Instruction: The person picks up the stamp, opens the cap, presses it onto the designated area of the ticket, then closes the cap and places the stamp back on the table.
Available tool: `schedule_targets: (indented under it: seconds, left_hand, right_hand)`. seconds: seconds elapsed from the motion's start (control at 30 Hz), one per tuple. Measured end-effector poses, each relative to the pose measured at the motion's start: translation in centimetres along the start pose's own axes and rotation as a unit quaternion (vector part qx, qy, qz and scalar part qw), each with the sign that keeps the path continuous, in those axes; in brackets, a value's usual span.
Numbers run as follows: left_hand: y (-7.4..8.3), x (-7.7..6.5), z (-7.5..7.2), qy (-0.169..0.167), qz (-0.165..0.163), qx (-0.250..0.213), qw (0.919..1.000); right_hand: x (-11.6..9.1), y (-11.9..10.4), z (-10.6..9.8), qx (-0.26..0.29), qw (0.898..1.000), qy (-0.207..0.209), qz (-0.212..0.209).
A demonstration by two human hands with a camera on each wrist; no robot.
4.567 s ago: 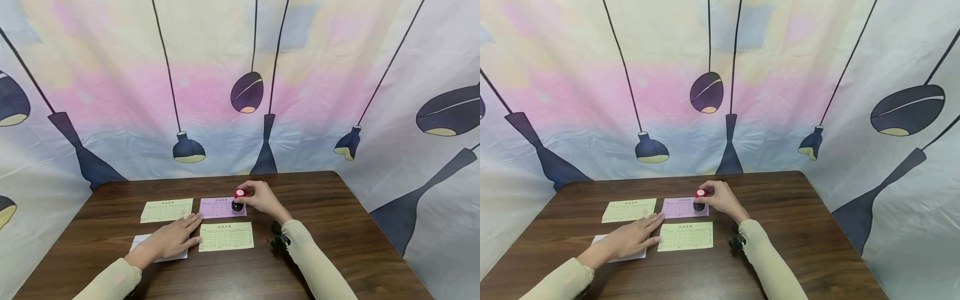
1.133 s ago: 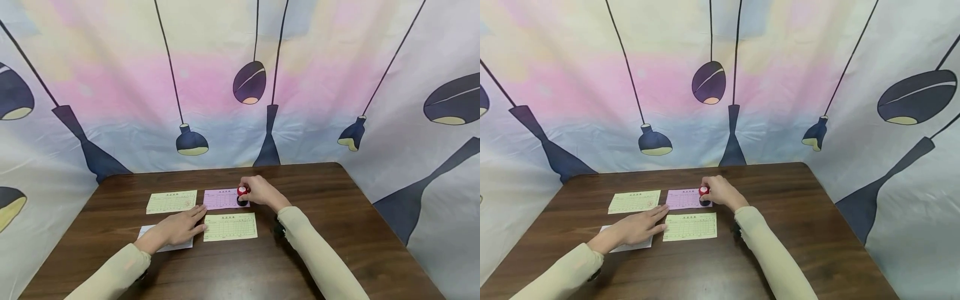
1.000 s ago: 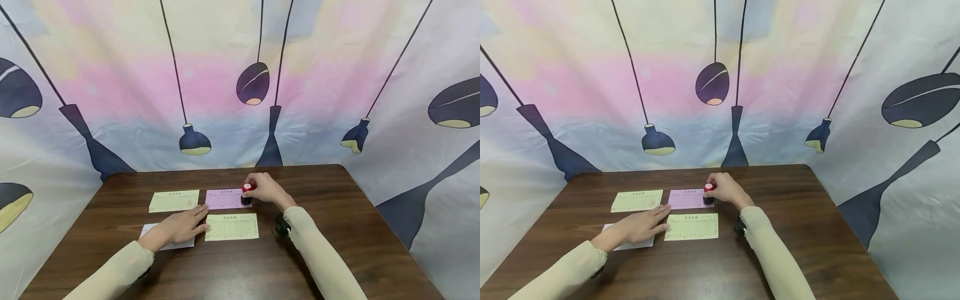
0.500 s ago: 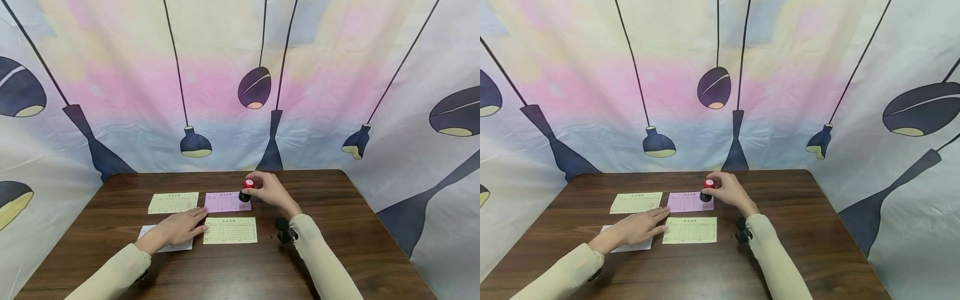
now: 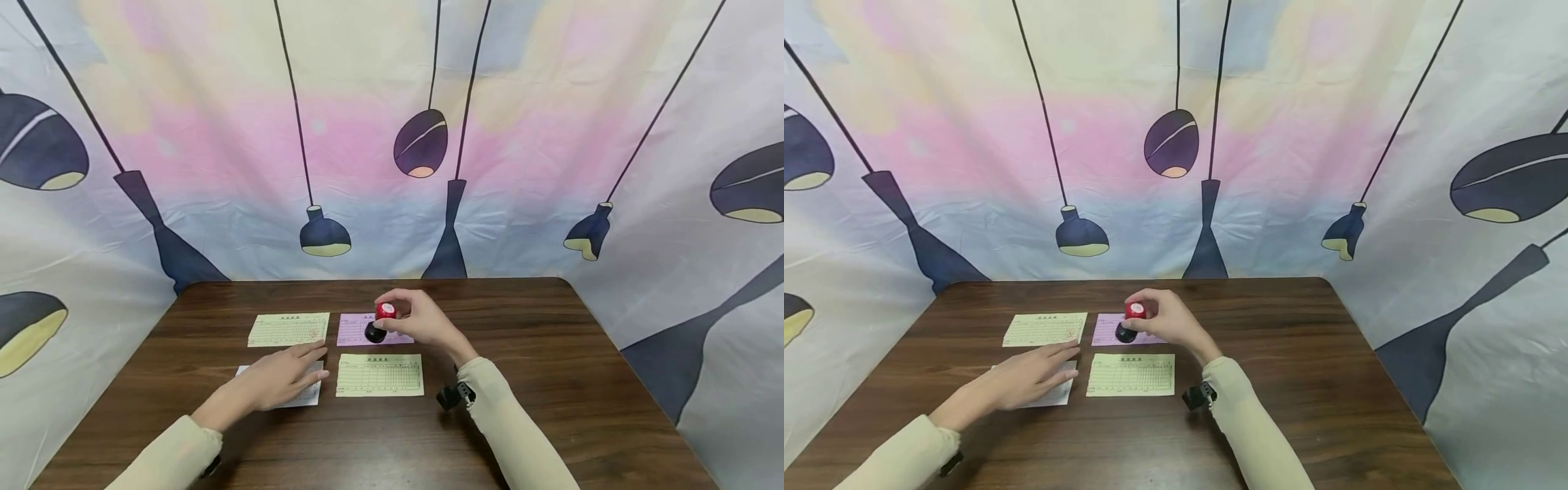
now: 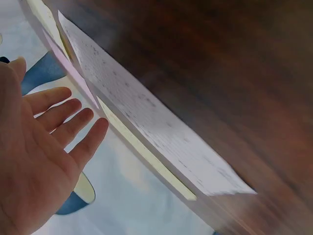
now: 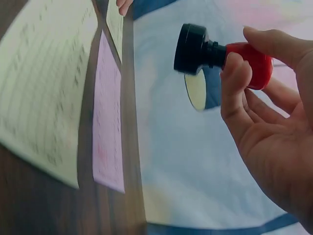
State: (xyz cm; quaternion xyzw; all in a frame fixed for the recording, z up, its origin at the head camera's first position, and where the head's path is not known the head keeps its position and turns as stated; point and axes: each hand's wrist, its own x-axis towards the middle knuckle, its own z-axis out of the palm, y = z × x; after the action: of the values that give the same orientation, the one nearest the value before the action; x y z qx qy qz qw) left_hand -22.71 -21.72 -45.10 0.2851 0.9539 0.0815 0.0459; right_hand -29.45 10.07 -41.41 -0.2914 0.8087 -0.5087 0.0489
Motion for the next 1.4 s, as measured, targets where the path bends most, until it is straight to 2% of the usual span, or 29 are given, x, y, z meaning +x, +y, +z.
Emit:
schedule_targets:
  seconds: [0.17,0.3,0.4,0.5,0.6,0.73,0.93,1.1,1.4]
  left_hand:
    - [-0.2,-2.9,-0.3,0.022,-0.01,-0.002,0.9997]
    - [-0.4,-5.2,-0.2,0.053,-0.01,0.014,0.9984]
    - [-0.5,-6.7,-0.1,0.058,-0.022,0.024,0.9978]
    - [-0.7,-8.0,0.1,0.054,-0.034,0.029,0.9975]
    - [-0.9,-8.8,0.3,0.058,-0.043,0.033,0.9969]
    - [-1.1,-9.8,0.6,0.061,-0.053,0.034,0.9961]
    - [-1.4,-11.3,1.2,0.023,-0.086,0.009,0.996]
    - [-1.7,-12.6,1.8,-0.012,-0.12,-0.027,0.9924]
    - [-2.4,-13.6,2.4,-0.053,-0.14,-0.061,0.9868]
  right_hand:
    - [0.4,-0.7,1.9,0.064,0.996,-0.057,0.027]
    - [0.7,-1.2,3.4,0.084,0.991,-0.095,0.034]
    - [1.1,-1.5,4.6,0.066,0.991,-0.111,0.025]
    - [1.4,-1.8,5.9,0.024,0.994,-0.11,0.006]
    - [1.6,-2.2,7.1,-0.013,0.995,-0.1,-0.009]
    - [1.8,-2.6,8.7,-0.021,0.993,-0.11,-0.022]
    - [1.9,-2.7,10.6,0.012,0.99,-0.136,-0.037]
    - [1.7,-2.7,11.2,0.042,0.988,-0.148,-0.014]
    - [1.7,-2.6,12.3,0.049,0.984,-0.17,0.01]
